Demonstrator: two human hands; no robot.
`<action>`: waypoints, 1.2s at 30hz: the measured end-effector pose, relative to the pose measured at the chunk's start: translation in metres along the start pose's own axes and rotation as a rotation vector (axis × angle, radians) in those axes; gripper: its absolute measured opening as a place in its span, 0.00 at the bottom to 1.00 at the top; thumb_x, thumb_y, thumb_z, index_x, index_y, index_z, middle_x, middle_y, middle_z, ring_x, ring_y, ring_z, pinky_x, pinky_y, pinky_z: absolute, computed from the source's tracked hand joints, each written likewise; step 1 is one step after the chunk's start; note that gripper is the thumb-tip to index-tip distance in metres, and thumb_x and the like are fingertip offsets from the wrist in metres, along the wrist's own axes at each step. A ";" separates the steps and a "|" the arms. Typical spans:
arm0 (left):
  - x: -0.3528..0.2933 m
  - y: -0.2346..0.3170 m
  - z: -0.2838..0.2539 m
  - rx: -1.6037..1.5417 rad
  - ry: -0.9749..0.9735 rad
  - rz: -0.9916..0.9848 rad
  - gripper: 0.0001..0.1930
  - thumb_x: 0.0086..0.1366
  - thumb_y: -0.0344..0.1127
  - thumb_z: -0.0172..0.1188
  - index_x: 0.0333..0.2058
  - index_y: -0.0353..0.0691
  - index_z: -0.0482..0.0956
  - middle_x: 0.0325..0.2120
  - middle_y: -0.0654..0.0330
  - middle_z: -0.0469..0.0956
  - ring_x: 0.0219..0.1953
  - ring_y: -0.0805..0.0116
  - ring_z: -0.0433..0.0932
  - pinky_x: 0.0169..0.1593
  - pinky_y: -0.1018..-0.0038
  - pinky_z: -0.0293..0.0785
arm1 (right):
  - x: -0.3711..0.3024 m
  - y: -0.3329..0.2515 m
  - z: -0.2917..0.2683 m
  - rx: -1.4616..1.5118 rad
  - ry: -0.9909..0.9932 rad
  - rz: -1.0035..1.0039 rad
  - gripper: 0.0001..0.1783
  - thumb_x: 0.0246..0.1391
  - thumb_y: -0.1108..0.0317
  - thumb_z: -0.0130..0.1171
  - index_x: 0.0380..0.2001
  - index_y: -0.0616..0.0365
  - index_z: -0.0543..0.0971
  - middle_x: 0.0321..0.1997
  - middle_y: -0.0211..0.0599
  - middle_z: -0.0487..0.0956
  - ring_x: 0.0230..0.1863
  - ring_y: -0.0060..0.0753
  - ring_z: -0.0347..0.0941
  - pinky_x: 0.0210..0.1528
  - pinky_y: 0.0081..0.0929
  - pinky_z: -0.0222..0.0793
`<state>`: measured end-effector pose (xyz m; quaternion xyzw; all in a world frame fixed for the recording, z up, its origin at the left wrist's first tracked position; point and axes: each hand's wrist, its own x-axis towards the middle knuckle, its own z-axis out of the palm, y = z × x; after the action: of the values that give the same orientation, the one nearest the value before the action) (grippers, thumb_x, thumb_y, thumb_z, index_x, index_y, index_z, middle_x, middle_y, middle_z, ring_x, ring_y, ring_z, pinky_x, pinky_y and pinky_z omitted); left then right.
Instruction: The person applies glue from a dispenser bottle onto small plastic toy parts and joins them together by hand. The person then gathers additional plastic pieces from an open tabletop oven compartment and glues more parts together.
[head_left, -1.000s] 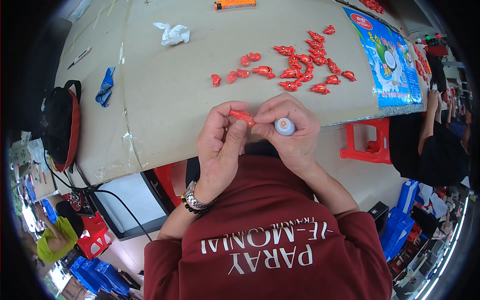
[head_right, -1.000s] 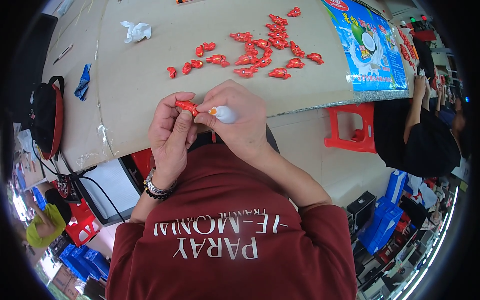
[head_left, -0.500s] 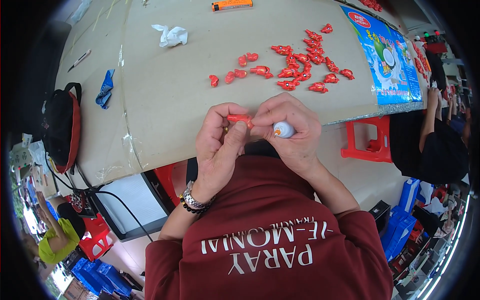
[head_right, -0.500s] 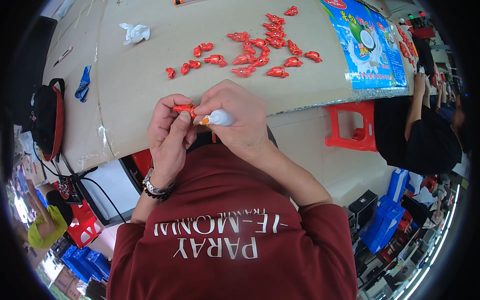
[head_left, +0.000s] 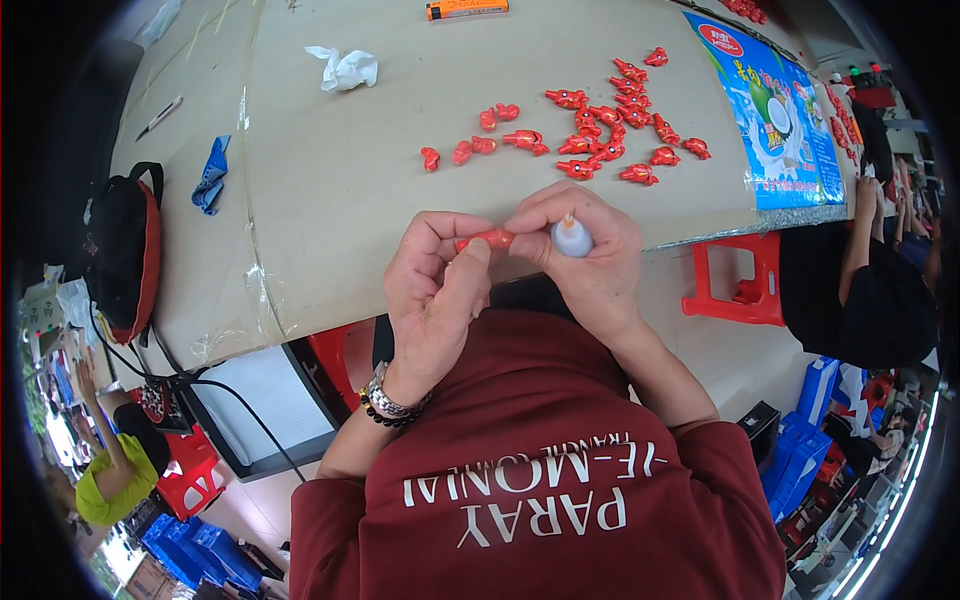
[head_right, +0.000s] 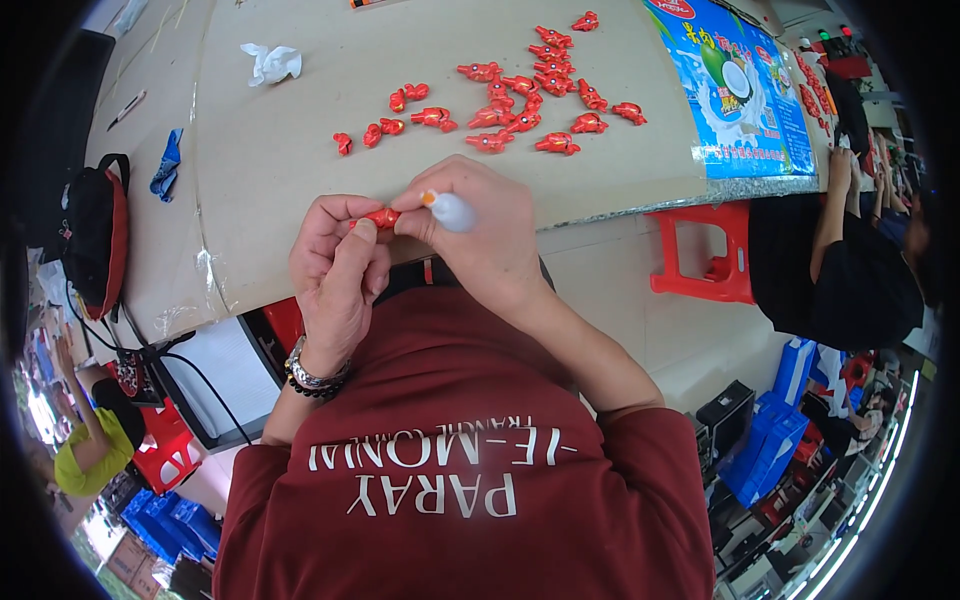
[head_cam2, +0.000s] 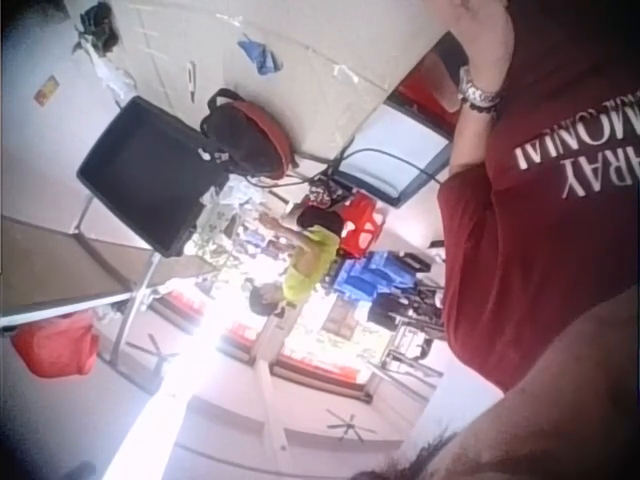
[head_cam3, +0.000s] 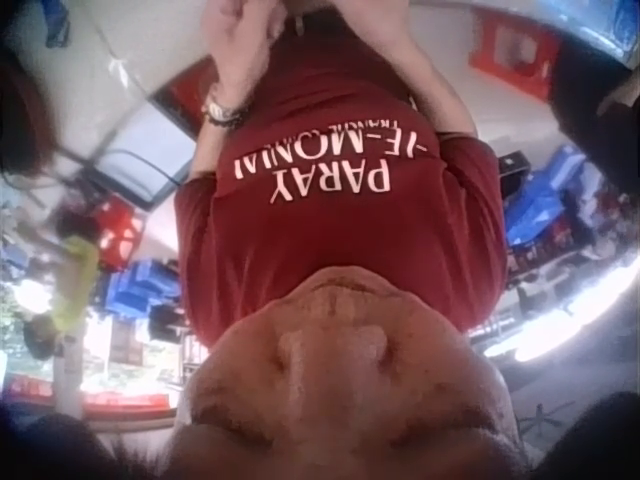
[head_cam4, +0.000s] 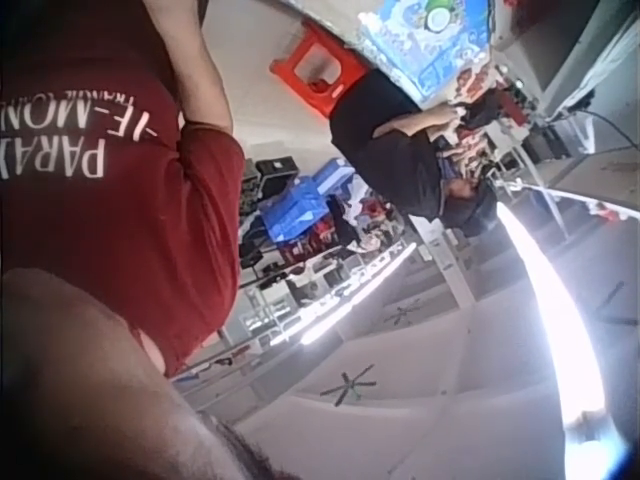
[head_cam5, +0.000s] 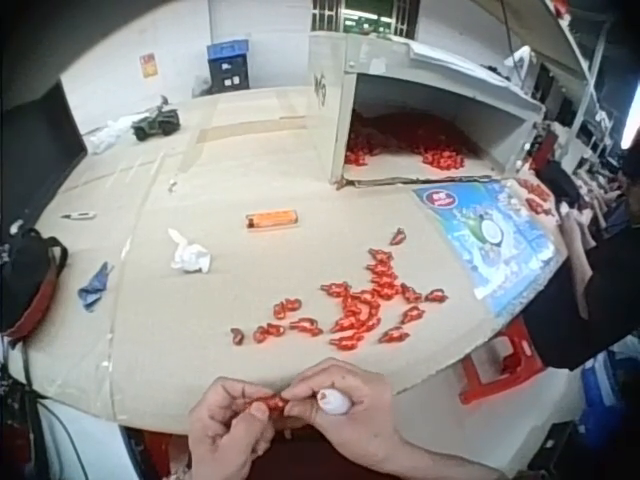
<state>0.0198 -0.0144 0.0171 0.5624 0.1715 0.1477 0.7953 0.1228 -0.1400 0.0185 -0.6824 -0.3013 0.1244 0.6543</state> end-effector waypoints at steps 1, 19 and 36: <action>0.000 0.001 0.000 -0.034 -0.008 -0.016 0.08 0.70 0.30 0.51 0.44 0.33 0.71 0.29 0.62 0.77 0.18 0.86 0.64 0.21 0.86 0.61 | 0.000 0.000 0.000 0.032 0.002 0.065 0.07 0.46 0.78 0.68 0.31 0.61 0.81 0.32 0.34 0.79 0.31 0.22 0.75 0.32 0.21 0.71; 0.002 -0.003 -0.001 -0.157 -0.012 -0.059 0.11 0.73 0.36 0.51 0.46 0.35 0.72 0.29 0.62 0.78 0.18 0.85 0.63 0.20 0.87 0.57 | 0.004 -0.002 -0.007 -0.108 -0.107 -0.094 0.13 0.43 0.76 0.70 0.36 0.59 0.82 0.33 0.34 0.79 0.31 0.27 0.76 0.34 0.23 0.71; 0.000 -0.004 0.003 -0.129 -0.040 -0.024 0.09 0.73 0.32 0.50 0.44 0.33 0.71 0.27 0.67 0.73 0.19 0.86 0.62 0.22 0.86 0.57 | 0.002 0.003 -0.004 -0.176 -0.076 -0.366 0.15 0.38 0.82 0.65 0.33 0.58 0.82 0.29 0.37 0.78 0.30 0.33 0.76 0.28 0.26 0.72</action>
<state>0.0208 -0.0180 0.0141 0.5108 0.1526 0.1376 0.8348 0.1271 -0.1420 0.0166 -0.6655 -0.4547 0.0022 0.5919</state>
